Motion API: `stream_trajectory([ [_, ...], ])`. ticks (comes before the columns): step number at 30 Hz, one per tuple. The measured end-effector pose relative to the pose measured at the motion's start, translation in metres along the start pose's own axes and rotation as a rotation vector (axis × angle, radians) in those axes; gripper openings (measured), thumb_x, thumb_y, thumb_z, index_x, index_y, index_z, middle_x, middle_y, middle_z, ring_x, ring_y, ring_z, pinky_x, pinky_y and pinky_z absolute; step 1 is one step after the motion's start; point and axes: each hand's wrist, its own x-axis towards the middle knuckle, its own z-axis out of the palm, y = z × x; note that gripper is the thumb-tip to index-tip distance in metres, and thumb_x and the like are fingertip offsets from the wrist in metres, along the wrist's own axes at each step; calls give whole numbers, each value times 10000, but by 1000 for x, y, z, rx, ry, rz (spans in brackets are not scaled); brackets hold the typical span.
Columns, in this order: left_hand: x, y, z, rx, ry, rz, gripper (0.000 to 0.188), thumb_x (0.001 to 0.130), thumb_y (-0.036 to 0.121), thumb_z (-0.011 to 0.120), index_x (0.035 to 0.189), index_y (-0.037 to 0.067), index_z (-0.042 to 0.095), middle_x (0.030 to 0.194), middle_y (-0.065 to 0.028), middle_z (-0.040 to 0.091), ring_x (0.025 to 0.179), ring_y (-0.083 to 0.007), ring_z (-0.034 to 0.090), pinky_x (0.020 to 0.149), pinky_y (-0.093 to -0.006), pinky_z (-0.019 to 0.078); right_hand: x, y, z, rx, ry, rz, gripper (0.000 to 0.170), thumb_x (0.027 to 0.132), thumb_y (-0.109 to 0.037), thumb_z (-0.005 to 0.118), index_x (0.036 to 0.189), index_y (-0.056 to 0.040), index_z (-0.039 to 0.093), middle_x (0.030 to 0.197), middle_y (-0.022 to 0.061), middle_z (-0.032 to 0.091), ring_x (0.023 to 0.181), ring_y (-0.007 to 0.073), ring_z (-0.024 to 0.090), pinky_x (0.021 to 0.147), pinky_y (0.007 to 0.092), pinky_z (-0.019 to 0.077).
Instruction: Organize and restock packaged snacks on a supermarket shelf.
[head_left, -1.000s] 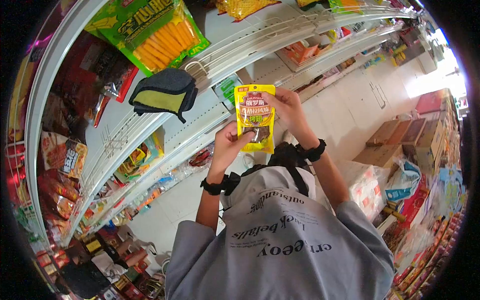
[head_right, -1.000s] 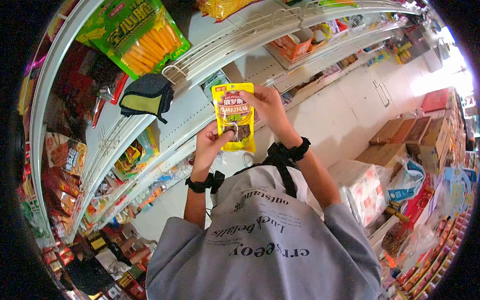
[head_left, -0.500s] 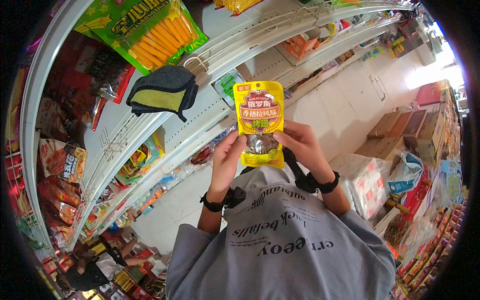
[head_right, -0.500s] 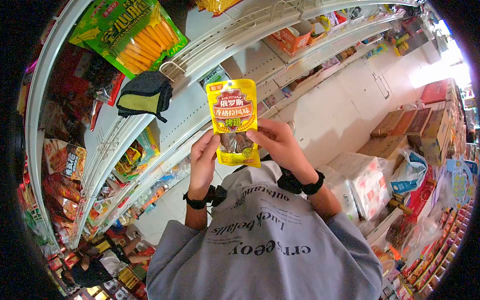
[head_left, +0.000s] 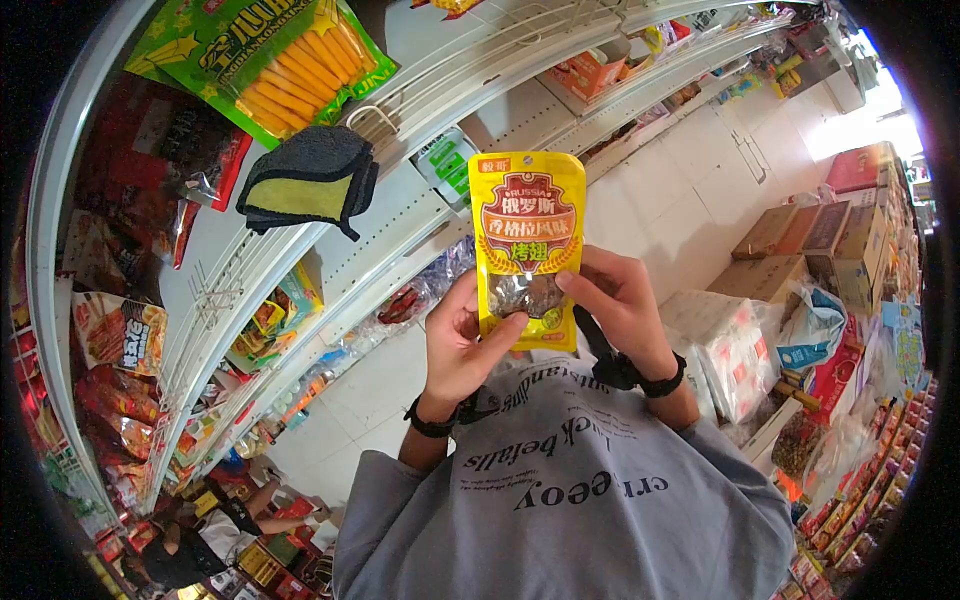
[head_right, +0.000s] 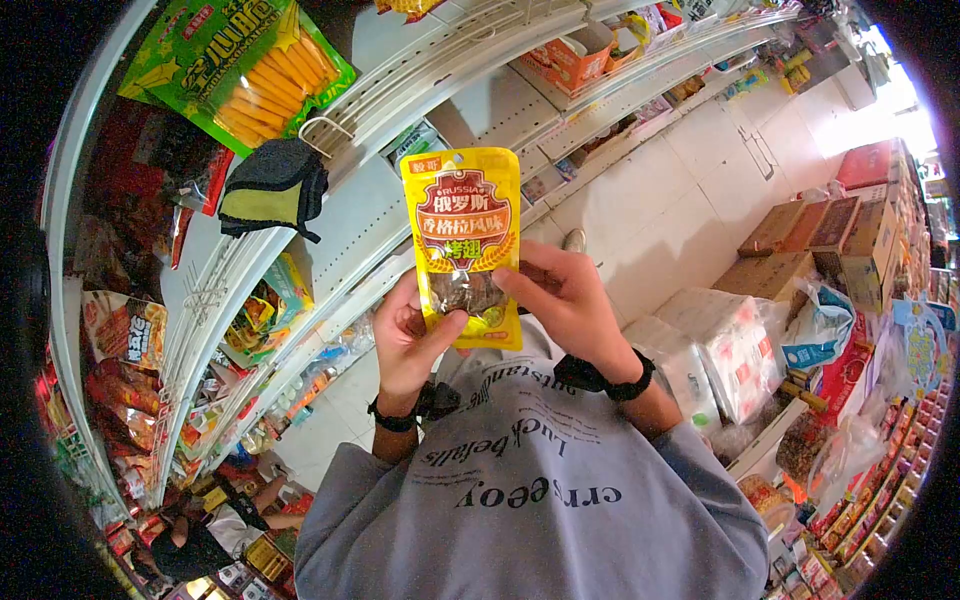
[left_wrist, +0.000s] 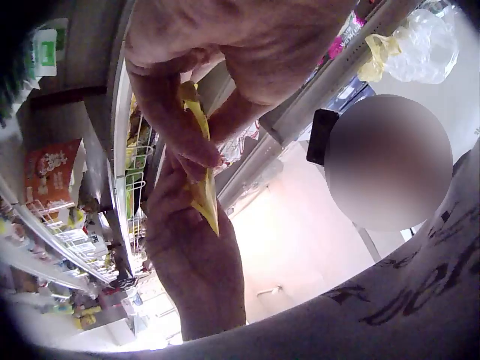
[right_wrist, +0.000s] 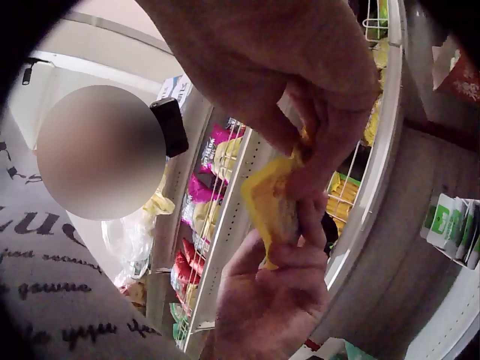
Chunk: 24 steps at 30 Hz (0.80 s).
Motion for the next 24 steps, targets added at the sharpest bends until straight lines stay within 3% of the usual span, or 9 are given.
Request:
stream_trajectory([
  [10,-4,6,-1,-19,9,-73,484,836,-47,618,1283,-29,434,1032,-89,650,828,-131,654,597,-240,568,-1,-4,5,20,-39,-21,248,878,-61,624,1091,58,578,1000,47,644,886,66,586,770,222,475],
  [13,-5,6,-2,-16,-19,-89,480,833,-43,627,1276,-23,440,1031,-83,651,875,-133,647,663,-249,558,0,-5,9,52,-19,-28,237,877,-62,625,1077,56,583,979,48,649,876,71,592,770,227,481],
  [15,-5,4,-1,79,-35,59,464,840,-30,631,1265,-21,447,1032,-77,653,920,-118,626,749,-242,515,-1,-6,8,22,-18,-14,236,874,-64,628,1072,57,584,967,47,651,867,70,594,766,230,484],
  [20,-8,0,-3,65,27,31,404,858,-22,615,1235,-27,470,1033,-72,653,929,-94,604,795,-221,467,-5,-2,9,-24,-20,7,237,868,-70,638,1062,57,587,938,44,657,844,67,596,750,237,491],
  [22,-9,1,-2,77,33,30,389,863,-21,608,1228,-32,475,1034,-72,653,919,-87,602,791,-216,463,-6,-2,7,-37,-52,61,310,851,-7,628,1140,81,560,1052,87,640,942,111,592,835,260,476],
  [24,-11,3,-1,77,46,37,371,866,-24,603,1217,-35,483,1038,-73,653,917,-86,602,789,-217,466,-6,0,9,-41,-50,19,271,863,-41,628,1105,70,574,996,64,648,894,87,591,787,245,478],
])
